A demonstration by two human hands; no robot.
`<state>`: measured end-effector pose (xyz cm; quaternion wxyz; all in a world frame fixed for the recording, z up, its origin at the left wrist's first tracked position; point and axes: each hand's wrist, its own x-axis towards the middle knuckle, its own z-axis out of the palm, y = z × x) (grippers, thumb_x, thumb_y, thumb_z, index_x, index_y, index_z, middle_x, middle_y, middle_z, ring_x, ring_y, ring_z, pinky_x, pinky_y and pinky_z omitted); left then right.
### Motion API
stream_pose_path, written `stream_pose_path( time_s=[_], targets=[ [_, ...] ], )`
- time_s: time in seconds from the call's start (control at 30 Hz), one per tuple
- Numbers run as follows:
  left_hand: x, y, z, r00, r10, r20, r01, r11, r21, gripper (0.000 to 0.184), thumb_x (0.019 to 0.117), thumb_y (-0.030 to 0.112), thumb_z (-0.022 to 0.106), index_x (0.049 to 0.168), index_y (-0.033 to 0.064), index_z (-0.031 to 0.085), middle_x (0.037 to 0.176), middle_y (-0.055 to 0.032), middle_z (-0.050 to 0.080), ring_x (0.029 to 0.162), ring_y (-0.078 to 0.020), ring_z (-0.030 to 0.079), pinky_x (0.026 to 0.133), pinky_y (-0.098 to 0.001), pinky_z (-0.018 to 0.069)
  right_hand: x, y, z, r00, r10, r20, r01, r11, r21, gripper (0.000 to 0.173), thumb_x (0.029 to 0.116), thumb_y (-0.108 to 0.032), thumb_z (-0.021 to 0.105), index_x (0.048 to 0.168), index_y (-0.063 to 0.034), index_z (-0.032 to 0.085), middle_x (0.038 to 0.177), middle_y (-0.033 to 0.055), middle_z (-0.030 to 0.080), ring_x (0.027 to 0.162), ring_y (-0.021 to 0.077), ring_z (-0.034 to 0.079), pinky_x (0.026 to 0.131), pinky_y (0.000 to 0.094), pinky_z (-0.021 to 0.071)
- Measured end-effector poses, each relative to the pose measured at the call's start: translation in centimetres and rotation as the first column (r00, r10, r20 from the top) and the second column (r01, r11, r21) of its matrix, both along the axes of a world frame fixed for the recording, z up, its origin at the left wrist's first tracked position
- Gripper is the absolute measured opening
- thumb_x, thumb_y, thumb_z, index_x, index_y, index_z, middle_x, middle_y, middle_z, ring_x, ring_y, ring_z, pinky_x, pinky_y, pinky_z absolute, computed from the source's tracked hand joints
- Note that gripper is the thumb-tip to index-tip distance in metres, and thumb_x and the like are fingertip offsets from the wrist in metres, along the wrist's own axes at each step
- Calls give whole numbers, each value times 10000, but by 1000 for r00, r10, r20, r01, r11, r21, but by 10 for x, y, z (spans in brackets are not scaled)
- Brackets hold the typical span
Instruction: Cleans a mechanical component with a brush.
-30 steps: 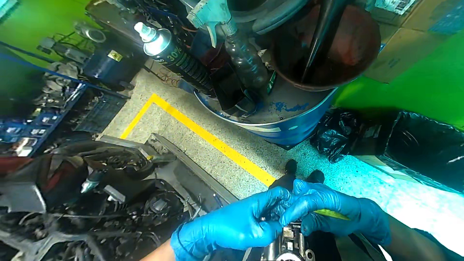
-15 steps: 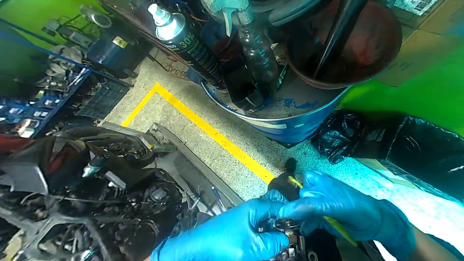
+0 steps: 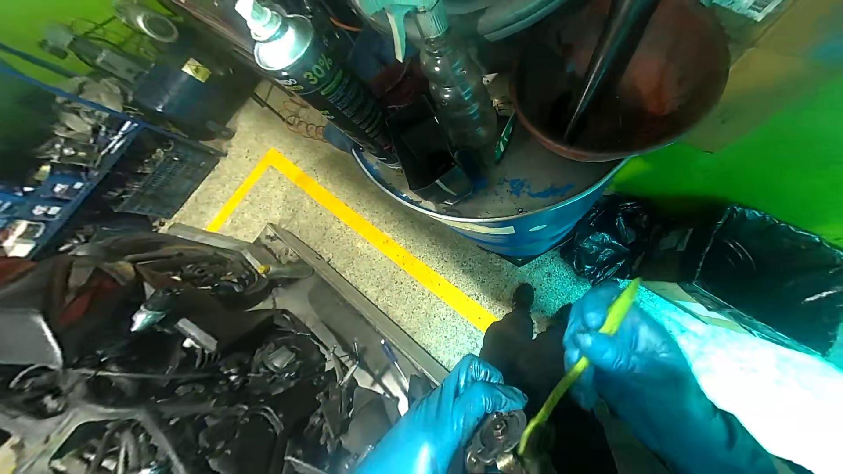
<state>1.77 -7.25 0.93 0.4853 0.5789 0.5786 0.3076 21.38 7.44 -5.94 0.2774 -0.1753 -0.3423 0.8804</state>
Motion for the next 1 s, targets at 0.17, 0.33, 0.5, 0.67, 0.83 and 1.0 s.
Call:
stream_pose_path(
  time_s=[0.17, 0.33, 0.5, 0.67, 0.83, 1.0],
  targets=[
    [3, 7, -5, 998, -2, -61, 6, 997, 71, 445, 1012, 277, 385, 1121, -46, 672, 1077, -239, 636, 1029, -250, 614, 873, -311, 504, 11, 13, -1, 985, 16, -171, -10, 999, 34, 88, 988, -103, 645, 1061, -151, 656, 974, 24, 717, 848, 140, 723, 726, 299, 625],
    [-2, 10, -11, 1000, 8, -18, -7, 998, 56, 434, 990, 250, 394, 1131, -47, 678, 1067, -232, 638, 1017, -249, 615, 871, -315, 505, 23, 13, -7, 963, 102, -251, -82, 992, 91, 263, 1000, -24, 602, 1240, -124, 637, 1131, 51, 726, 980, 163, 730, 820, 314, 627],
    [-2, 15, -13, 999, -4, -34, 6, 998, 67, 433, 976, 243, 388, 1114, -40, 686, 1052, -229, 651, 995, -250, 628, 853, -323, 513, 16, 5, -18, 977, 99, -187, -83, 992, 92, 220, 1007, -47, 606, 1214, -122, 612, 1075, 68, 735, 933, 166, 733, 786, 307, 623],
    [1, 18, -14, 999, -8, -39, 10, 998, 61, 426, 968, 244, 394, 1093, -39, 687, 1043, -229, 650, 983, -251, 627, 837, -321, 513, 14, -3, -18, 987, 60, -148, -42, 992, 121, 222, 997, -45, 621, 1195, -145, 622, 1053, 56, 735, 908, 156, 731, 763, 302, 625],
    [3, 22, -14, 999, -20, -46, 22, 999, 46, 418, 963, 228, 396, 1089, -29, 700, 1032, -219, 661, 963, -251, 634, 814, -332, 517, 14, -3, -14, 979, 47, -197, -27, 995, 100, 231, 991, -10, 619, 1191, -124, 608, 1055, 83, 736, 916, 179, 737, 789, 318, 624],
    [3, 22, -13, 999, -27, -27, 29, 998, 56, 444, 978, 261, 392, 1102, -38, 696, 1029, -219, 652, 961, -242, 628, 820, -322, 517, 25, 4, -15, 994, 4, -106, 8, 993, 117, 186, 1004, -68, 615, 1169, -139, 661, 1039, 56, 750, 901, 154, 739, 755, 302, 628]
  ],
)
